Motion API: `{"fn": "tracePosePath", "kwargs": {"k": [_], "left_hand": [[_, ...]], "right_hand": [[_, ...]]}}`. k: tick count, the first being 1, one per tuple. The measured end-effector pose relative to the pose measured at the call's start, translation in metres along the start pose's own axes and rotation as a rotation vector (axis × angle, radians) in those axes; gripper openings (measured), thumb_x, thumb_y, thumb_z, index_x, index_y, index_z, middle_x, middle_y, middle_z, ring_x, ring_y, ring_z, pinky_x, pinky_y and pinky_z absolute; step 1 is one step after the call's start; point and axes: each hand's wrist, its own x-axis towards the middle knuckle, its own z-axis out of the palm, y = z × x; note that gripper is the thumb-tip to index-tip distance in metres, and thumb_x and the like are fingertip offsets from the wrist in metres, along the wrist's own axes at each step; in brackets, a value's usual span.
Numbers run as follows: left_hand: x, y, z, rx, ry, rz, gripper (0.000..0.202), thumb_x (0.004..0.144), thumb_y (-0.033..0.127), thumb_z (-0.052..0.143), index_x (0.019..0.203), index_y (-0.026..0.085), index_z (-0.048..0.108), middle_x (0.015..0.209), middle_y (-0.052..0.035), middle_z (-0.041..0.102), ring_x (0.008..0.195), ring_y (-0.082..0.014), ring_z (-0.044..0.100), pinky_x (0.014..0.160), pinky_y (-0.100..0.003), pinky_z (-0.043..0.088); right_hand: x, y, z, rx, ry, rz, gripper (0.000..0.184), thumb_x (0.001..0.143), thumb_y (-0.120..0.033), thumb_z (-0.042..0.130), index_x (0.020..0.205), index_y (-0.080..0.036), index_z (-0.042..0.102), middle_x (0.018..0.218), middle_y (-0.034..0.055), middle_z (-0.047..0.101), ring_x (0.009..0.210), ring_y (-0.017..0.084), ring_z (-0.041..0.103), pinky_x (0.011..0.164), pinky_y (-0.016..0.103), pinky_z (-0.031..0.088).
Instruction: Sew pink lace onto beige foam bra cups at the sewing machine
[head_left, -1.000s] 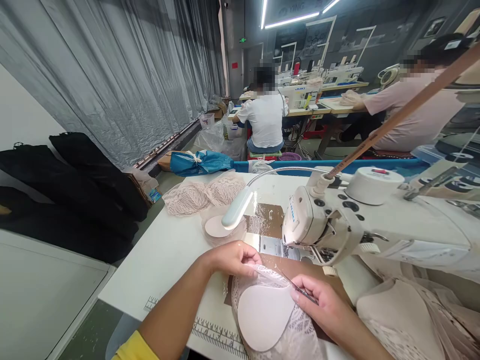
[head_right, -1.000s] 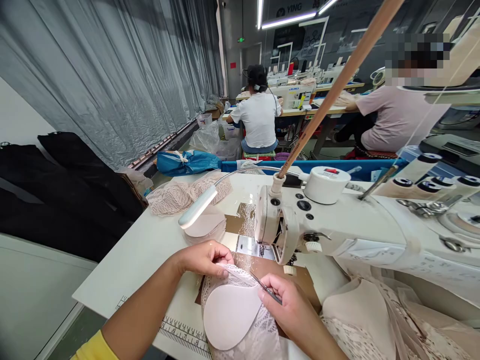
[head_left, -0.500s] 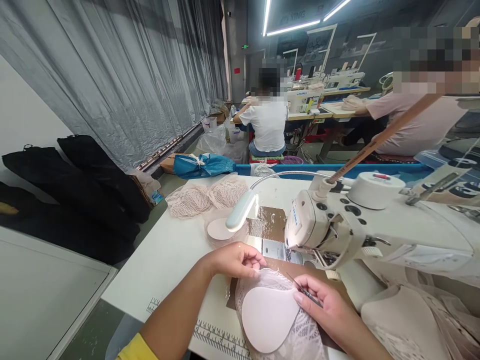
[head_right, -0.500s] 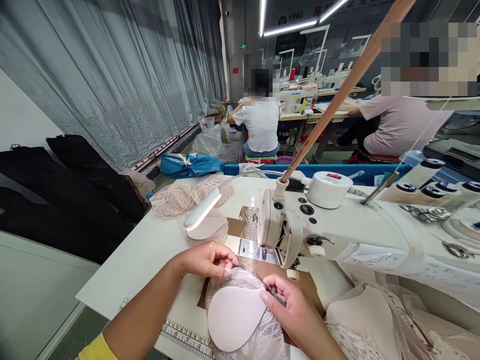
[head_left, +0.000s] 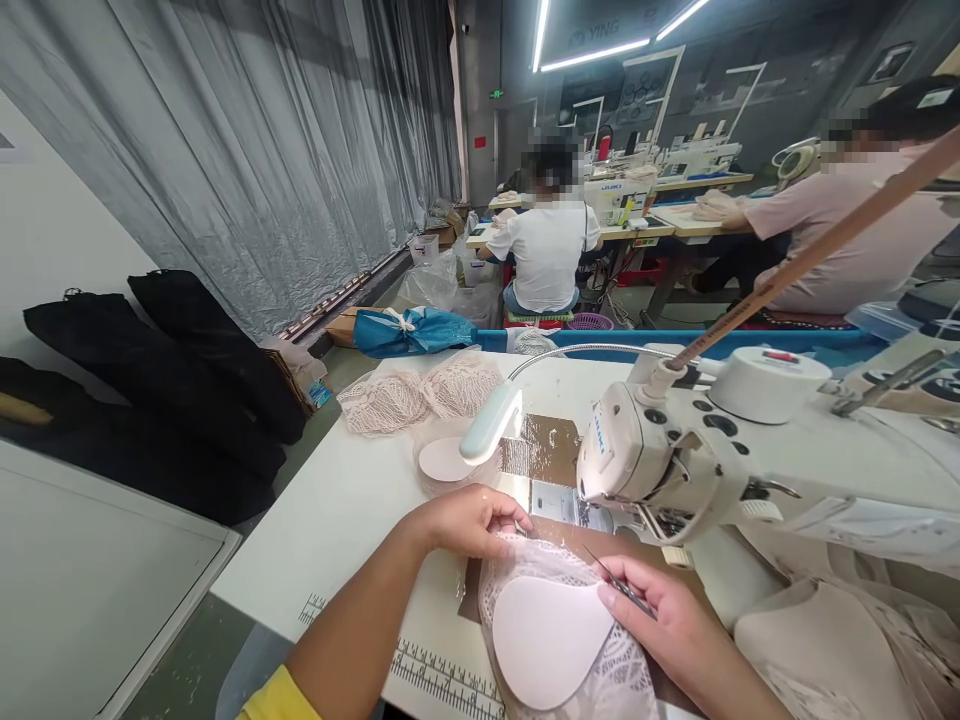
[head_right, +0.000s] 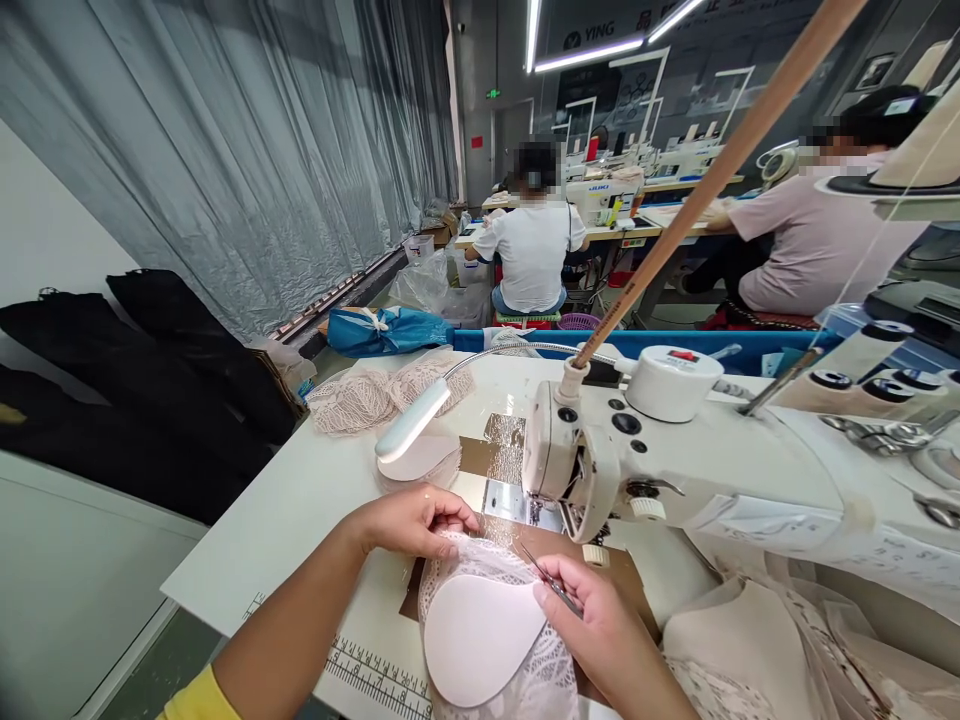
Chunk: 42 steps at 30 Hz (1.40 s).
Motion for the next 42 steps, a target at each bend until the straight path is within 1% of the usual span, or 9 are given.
{"fn": "tracePosePath", "kwargs": {"k": [9,13,19,26,31,33,36,39,42], "left_hand": [[0.001,0.004,0.001,-0.027,-0.002,-0.023,0.039,0.07,0.025,0.072,0.108,0.015,0.066,0.068,0.0042,0.045,0.058,-0.0077,0.038,0.053,-0.018,0.031],[0.002,0.007,0.006,-0.043,0.005,-0.027,0.041,0.07,0.033,0.075,0.107,0.015,0.066,0.067,0.0049,0.043,0.058,-0.0074,0.037,0.054,-0.019,0.03],[0.012,0.006,0.022,-0.145,0.08,0.062,0.05,0.064,0.035,0.08,0.107,0.015,0.066,0.086,-0.0007,0.053,0.074,-0.0115,0.048,0.063,-0.02,0.037],[0.021,0.007,0.036,-0.193,0.07,-0.017,0.04,0.068,0.036,0.076,0.099,0.012,0.068,0.066,0.0038,0.048,0.056,-0.0076,0.04,0.052,-0.019,0.032],[0.023,0.014,0.043,-0.071,0.2,0.142,0.051,0.063,0.041,0.08,0.106,0.017,0.068,0.098,-0.0065,0.062,0.084,-0.0182,0.055,0.067,-0.023,0.043],[0.023,0.015,0.046,-0.064,0.163,0.103,0.055,0.064,0.044,0.08,0.11,0.018,0.067,0.099,-0.0067,0.064,0.083,-0.0182,0.056,0.066,-0.023,0.043],[0.025,0.013,0.049,-0.109,0.081,0.027,0.048,0.067,0.044,0.078,0.104,0.016,0.069,0.085,-0.0027,0.065,0.07,-0.0129,0.054,0.06,-0.02,0.04],[0.028,0.011,0.051,-0.226,0.014,0.018,0.043,0.069,0.046,0.076,0.096,0.014,0.071,0.076,-0.0006,0.063,0.066,-0.0102,0.051,0.059,-0.019,0.038],[0.029,0.011,0.051,-0.355,-0.042,0.033,0.047,0.068,0.05,0.077,0.096,0.013,0.073,0.079,-0.0018,0.065,0.068,-0.0105,0.053,0.064,-0.02,0.041]], "right_hand": [[0.001,-0.002,-0.002,-0.071,-0.026,-0.015,0.033,0.073,-0.051,0.056,0.077,-0.021,0.067,0.071,0.0023,0.063,0.068,0.02,0.058,0.063,0.029,0.048],[0.0,-0.003,-0.002,-0.072,-0.049,-0.014,0.032,0.076,-0.05,0.053,0.078,-0.021,0.067,0.071,0.0023,0.065,0.068,0.02,0.058,0.063,0.029,0.047],[0.0,-0.002,-0.002,-0.035,-0.085,0.011,0.038,0.076,-0.053,0.053,0.086,-0.02,0.069,0.079,0.0046,0.069,0.073,0.022,0.061,0.068,0.031,0.049],[0.002,0.004,-0.003,-0.03,-0.085,0.0,0.039,0.077,-0.054,0.053,0.089,-0.02,0.068,0.08,0.0043,0.069,0.075,0.023,0.062,0.068,0.032,0.049],[0.002,0.005,-0.002,-0.028,-0.105,-0.014,0.041,0.077,-0.058,0.053,0.087,-0.02,0.067,0.081,0.0046,0.069,0.077,0.024,0.063,0.069,0.032,0.051],[0.002,0.004,-0.002,-0.02,-0.082,-0.016,0.041,0.076,-0.058,0.054,0.085,-0.02,0.068,0.082,0.0048,0.07,0.077,0.024,0.064,0.069,0.032,0.051],[0.002,0.002,-0.003,-0.038,-0.099,-0.037,0.041,0.078,-0.056,0.054,0.088,-0.02,0.07,0.084,0.005,0.071,0.078,0.024,0.064,0.068,0.031,0.051],[0.0,-0.001,-0.005,-0.051,-0.123,-0.063,0.04,0.079,-0.055,0.055,0.093,-0.02,0.068,0.087,0.0058,0.07,0.082,0.024,0.063,0.072,0.032,0.051],[-0.002,-0.005,-0.005,0.057,-0.127,-0.054,0.042,0.08,-0.057,0.054,0.096,-0.02,0.064,0.084,0.0056,0.068,0.08,0.023,0.064,0.073,0.033,0.051]]}}
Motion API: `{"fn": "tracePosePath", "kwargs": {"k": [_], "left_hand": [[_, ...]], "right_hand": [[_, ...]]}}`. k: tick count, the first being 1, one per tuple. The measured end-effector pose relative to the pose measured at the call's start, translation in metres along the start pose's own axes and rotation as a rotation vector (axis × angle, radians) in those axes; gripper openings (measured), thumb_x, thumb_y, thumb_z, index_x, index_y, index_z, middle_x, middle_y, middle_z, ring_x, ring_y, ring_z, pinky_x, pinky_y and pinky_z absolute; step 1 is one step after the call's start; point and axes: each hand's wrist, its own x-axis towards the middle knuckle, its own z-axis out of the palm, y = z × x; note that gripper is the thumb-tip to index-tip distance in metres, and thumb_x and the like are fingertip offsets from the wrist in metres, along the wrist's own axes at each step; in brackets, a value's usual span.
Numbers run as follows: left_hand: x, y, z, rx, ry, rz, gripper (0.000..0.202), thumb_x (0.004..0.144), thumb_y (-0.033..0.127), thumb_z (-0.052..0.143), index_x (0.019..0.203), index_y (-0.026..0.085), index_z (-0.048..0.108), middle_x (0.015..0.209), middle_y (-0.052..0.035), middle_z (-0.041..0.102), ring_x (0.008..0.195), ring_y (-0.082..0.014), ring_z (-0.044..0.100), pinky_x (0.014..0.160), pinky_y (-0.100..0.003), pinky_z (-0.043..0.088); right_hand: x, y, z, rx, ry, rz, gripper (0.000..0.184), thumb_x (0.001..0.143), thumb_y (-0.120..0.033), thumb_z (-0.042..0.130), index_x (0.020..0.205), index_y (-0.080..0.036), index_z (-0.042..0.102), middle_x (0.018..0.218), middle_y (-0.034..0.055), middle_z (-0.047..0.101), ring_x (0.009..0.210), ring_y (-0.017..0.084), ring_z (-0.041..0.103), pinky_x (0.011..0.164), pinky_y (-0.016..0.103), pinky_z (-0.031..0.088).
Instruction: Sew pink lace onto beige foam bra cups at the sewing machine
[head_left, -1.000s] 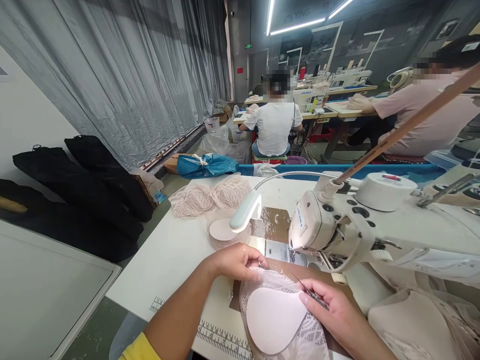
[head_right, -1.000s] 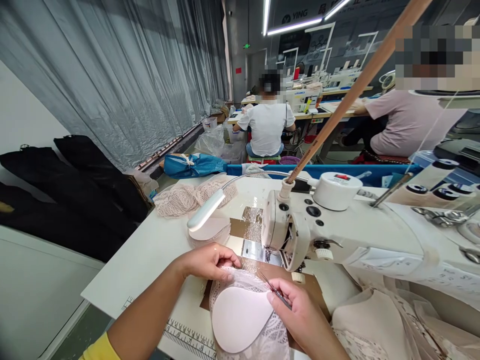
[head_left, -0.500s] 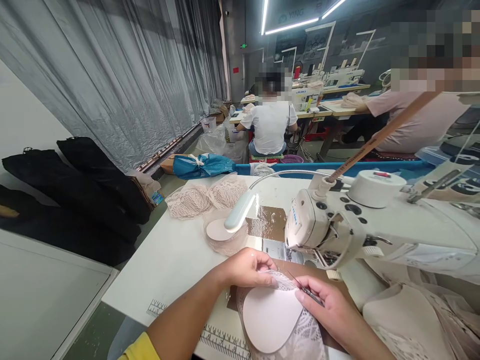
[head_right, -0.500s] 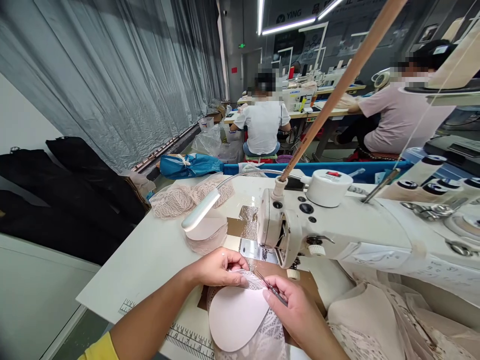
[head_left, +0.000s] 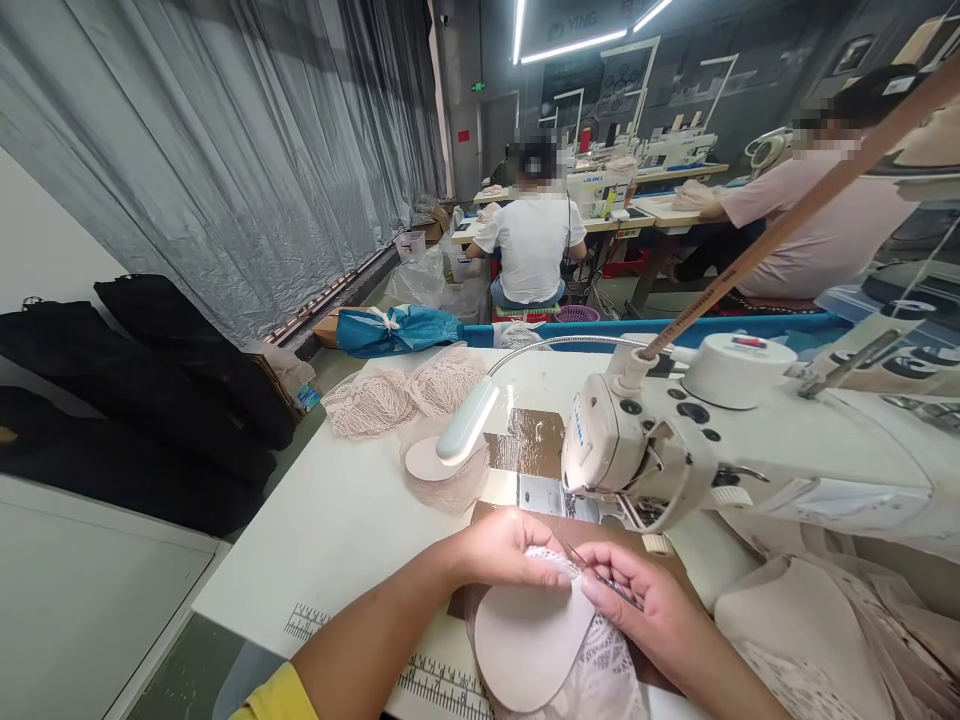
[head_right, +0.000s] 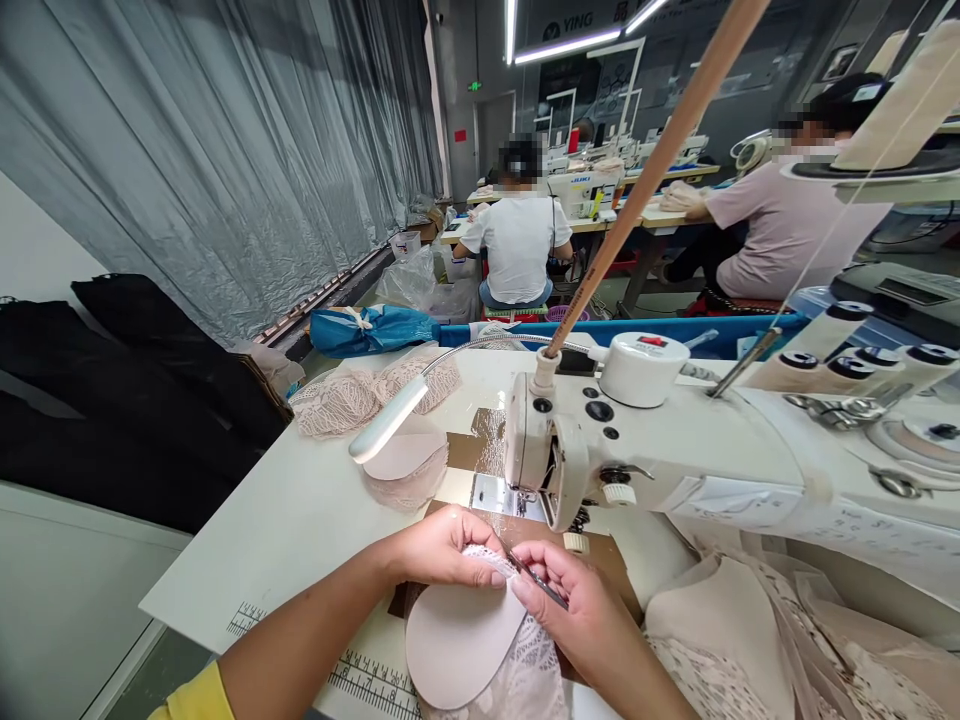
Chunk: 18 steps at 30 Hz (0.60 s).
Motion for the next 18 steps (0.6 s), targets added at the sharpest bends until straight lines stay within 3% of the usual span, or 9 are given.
{"fn": "tracePosePath", "kwargs": {"k": [4,9,18], "left_hand": [[-0.002,0.004,0.0,-0.049,-0.013,-0.014,0.051,0.066,0.054,0.077,0.097,0.013,0.074,0.082,-0.0042,0.068,0.073,-0.0133,0.057,0.07,-0.023,0.045],[-0.003,0.006,0.002,-0.105,-0.014,0.0,0.053,0.063,0.055,0.079,0.094,0.013,0.075,0.084,-0.0056,0.069,0.076,-0.0154,0.058,0.074,-0.026,0.047],[-0.002,0.005,0.003,-0.077,0.016,-0.07,0.051,0.058,0.055,0.081,0.08,0.009,0.074,0.063,0.0008,0.054,0.059,-0.0085,0.042,0.055,-0.02,0.034]], "right_hand": [[-0.003,-0.005,-0.003,0.075,-0.039,0.011,0.048,0.083,-0.061,0.045,0.103,-0.021,0.063,0.076,0.0033,0.066,0.072,0.021,0.064,0.068,0.032,0.051],[-0.003,-0.004,-0.008,-0.052,0.007,-0.023,0.043,0.079,-0.057,0.053,0.097,-0.021,0.067,0.081,0.0043,0.068,0.076,0.022,0.063,0.071,0.033,0.05],[-0.004,-0.014,-0.005,-0.12,-0.03,-0.062,0.036,0.078,-0.053,0.056,0.09,-0.022,0.07,0.076,0.0042,0.066,0.075,0.023,0.062,0.073,0.034,0.051]]}}
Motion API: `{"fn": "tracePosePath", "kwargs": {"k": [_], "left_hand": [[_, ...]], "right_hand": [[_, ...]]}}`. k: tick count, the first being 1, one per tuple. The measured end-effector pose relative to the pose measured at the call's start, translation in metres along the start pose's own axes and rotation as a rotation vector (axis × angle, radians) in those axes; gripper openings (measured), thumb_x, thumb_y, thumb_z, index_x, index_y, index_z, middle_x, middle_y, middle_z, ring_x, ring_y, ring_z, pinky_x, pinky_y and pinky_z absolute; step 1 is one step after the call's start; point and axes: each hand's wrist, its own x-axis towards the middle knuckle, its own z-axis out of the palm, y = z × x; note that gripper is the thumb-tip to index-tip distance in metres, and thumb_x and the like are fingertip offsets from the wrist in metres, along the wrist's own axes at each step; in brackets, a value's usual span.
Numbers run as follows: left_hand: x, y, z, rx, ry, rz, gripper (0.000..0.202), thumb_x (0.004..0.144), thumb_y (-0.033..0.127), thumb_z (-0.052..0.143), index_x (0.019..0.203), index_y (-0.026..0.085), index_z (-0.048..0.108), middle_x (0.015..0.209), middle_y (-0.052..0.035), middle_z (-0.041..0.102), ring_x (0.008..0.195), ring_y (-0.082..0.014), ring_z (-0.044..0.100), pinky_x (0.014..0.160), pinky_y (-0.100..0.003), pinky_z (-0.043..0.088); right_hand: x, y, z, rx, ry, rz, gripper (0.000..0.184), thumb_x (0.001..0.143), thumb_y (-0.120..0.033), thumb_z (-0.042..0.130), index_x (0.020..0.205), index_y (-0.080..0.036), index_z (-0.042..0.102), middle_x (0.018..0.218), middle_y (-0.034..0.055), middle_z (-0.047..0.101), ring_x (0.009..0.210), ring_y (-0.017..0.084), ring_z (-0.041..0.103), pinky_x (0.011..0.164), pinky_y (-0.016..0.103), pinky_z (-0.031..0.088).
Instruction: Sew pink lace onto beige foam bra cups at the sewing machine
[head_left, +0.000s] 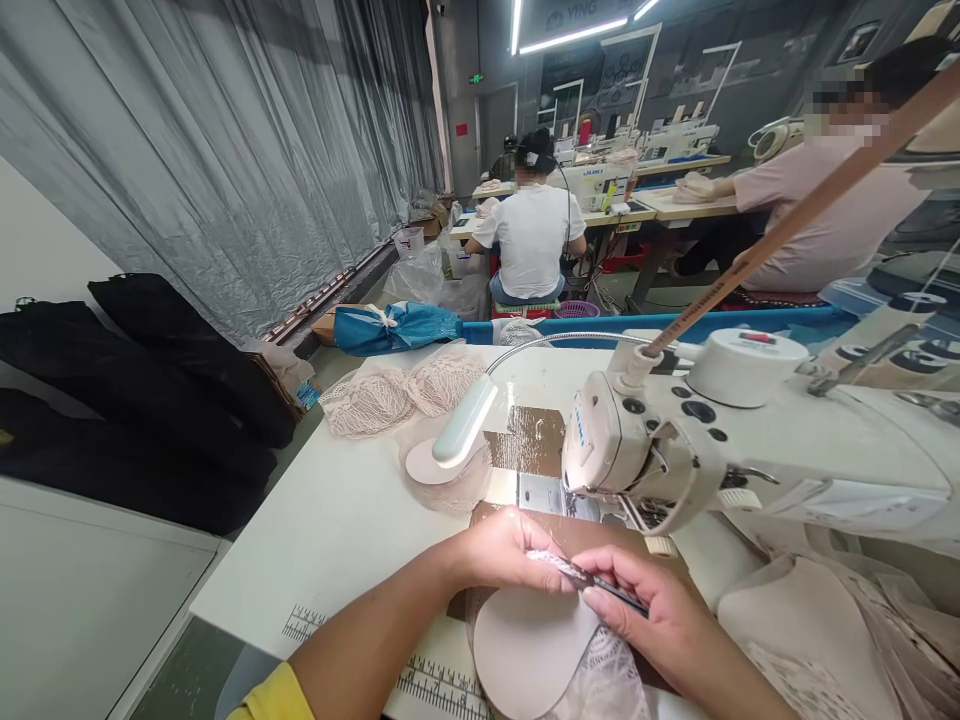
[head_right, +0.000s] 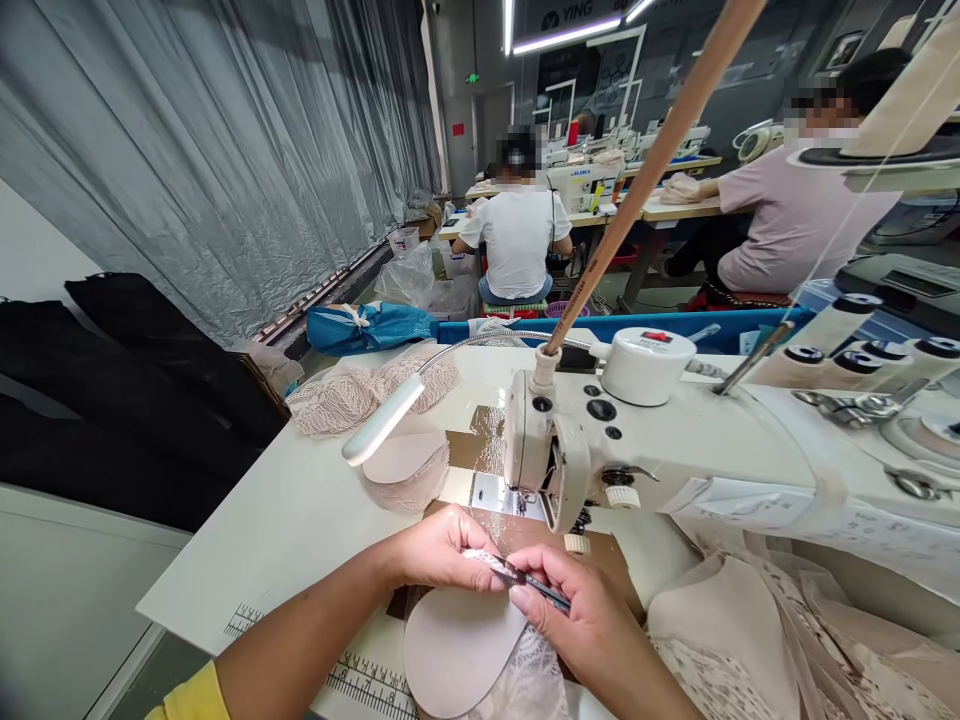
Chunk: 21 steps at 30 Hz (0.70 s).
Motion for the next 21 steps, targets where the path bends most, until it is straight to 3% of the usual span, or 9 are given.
{"fn": "tracePosePath", "kwargs": {"k": [9,15,21], "left_hand": [[-0.002,0.005,0.002,-0.009,-0.021,0.006,0.046,0.059,0.053,0.081,0.065,0.009,0.067,0.056,0.0042,0.042,0.055,-0.0066,0.032,0.051,-0.02,0.025],[-0.006,0.005,-0.005,0.029,0.003,-0.009,0.052,0.059,0.054,0.081,0.084,0.01,0.072,0.064,0.0017,0.051,0.058,-0.0069,0.038,0.051,-0.018,0.029],[-0.008,0.002,-0.007,-0.007,0.003,0.01,0.044,0.066,0.048,0.079,0.085,0.009,0.074,0.058,0.0031,0.047,0.054,-0.0053,0.033,0.047,-0.017,0.024]], "right_hand": [[0.001,-0.005,0.002,0.019,-0.004,-0.023,0.028,0.084,-0.046,0.055,0.088,-0.023,0.07,0.086,0.0051,0.072,0.082,0.023,0.065,0.076,0.034,0.05],[0.001,-0.004,0.0,0.026,-0.014,0.016,0.032,0.084,-0.05,0.053,0.088,-0.022,0.07,0.084,0.0052,0.072,0.079,0.023,0.065,0.072,0.033,0.049],[0.001,0.005,-0.001,0.026,-0.024,-0.005,0.031,0.081,-0.05,0.058,0.093,-0.023,0.069,0.086,0.0043,0.072,0.081,0.023,0.064,0.076,0.036,0.049]]}}
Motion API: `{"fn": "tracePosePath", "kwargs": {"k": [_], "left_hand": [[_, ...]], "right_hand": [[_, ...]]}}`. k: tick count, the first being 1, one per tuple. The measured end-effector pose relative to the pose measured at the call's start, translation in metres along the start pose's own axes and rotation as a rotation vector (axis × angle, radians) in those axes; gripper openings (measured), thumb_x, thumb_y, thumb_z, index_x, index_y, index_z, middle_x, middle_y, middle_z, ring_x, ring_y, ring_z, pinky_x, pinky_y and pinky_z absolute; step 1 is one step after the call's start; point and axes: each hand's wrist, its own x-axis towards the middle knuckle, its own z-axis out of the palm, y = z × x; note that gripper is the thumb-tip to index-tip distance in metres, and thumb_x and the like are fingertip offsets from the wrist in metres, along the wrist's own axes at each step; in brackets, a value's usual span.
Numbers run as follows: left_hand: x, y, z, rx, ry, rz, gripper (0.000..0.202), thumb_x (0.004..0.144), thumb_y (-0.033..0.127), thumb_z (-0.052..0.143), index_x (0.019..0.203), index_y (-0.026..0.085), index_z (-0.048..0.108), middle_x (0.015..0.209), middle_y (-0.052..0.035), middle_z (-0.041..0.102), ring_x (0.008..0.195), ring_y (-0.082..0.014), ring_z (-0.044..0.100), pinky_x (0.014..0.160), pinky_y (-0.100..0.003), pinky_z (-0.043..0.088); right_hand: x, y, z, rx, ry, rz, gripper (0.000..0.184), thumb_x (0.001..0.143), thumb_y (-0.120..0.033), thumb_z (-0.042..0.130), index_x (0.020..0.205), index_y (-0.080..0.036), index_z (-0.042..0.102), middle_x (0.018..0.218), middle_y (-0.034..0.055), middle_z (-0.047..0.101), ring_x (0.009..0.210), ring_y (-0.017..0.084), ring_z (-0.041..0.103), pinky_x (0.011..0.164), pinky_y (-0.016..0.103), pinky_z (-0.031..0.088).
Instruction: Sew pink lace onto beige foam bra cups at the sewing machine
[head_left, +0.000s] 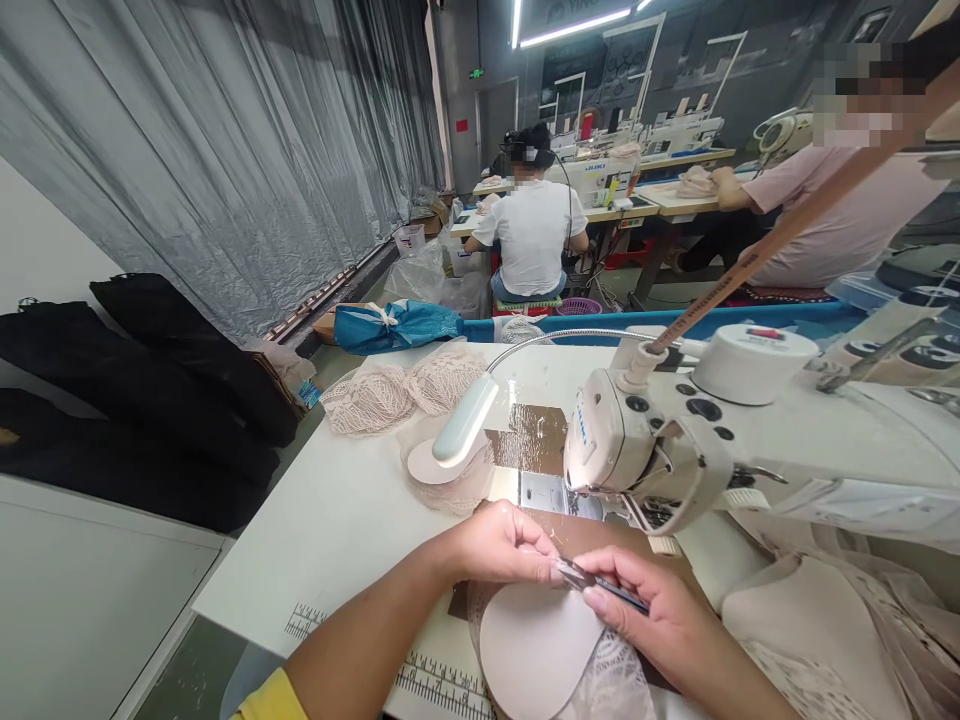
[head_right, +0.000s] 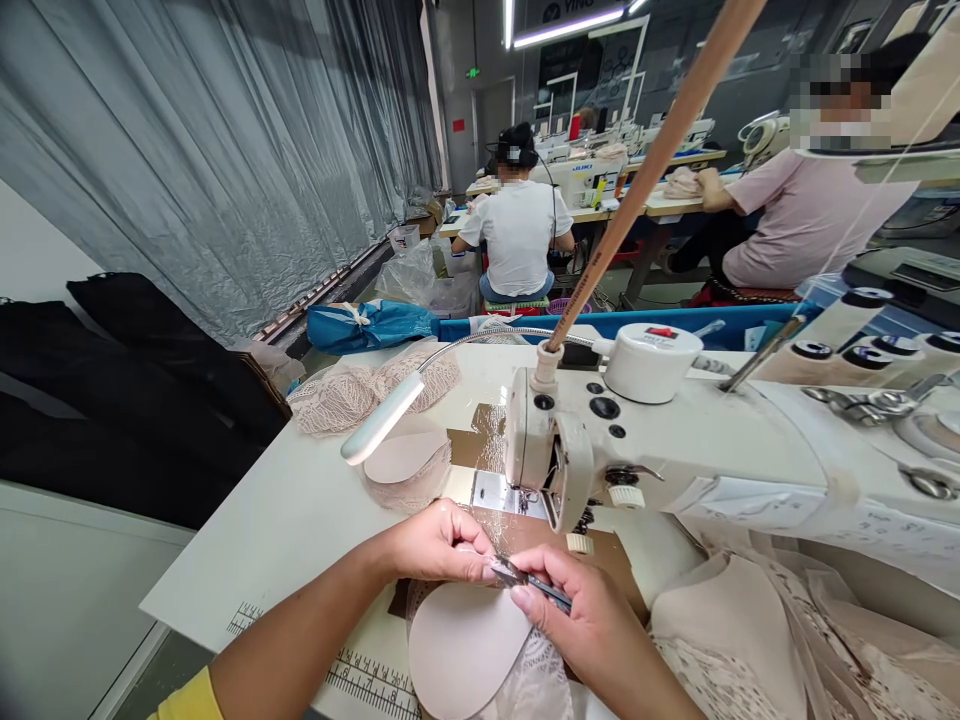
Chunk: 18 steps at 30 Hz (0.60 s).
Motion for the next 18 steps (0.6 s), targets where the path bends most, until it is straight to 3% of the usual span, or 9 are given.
{"fn": "tracePosePath", "kwargs": {"k": [11,18], "left_hand": [[0.001,0.002,0.004,0.019,0.003,-0.074,0.044,0.06,0.049,0.081,0.072,0.008,0.069,0.058,0.0041,0.045,0.054,-0.0059,0.033,0.047,-0.018,0.023],[0.0,-0.001,-0.002,0.023,-0.023,-0.02,0.05,0.061,0.05,0.081,0.089,0.01,0.072,0.064,0.0025,0.049,0.058,-0.0069,0.038,0.053,-0.018,0.03]], "right_hand": [[0.003,-0.008,0.0,-0.035,-0.06,-0.008,0.032,0.085,-0.048,0.054,0.092,-0.022,0.07,0.087,0.0046,0.073,0.082,0.023,0.065,0.075,0.034,0.05],[0.003,-0.004,-0.001,-0.005,-0.048,0.026,0.031,0.085,-0.048,0.054,0.092,-0.022,0.069,0.089,0.0042,0.073,0.083,0.023,0.065,0.076,0.034,0.048]]}}
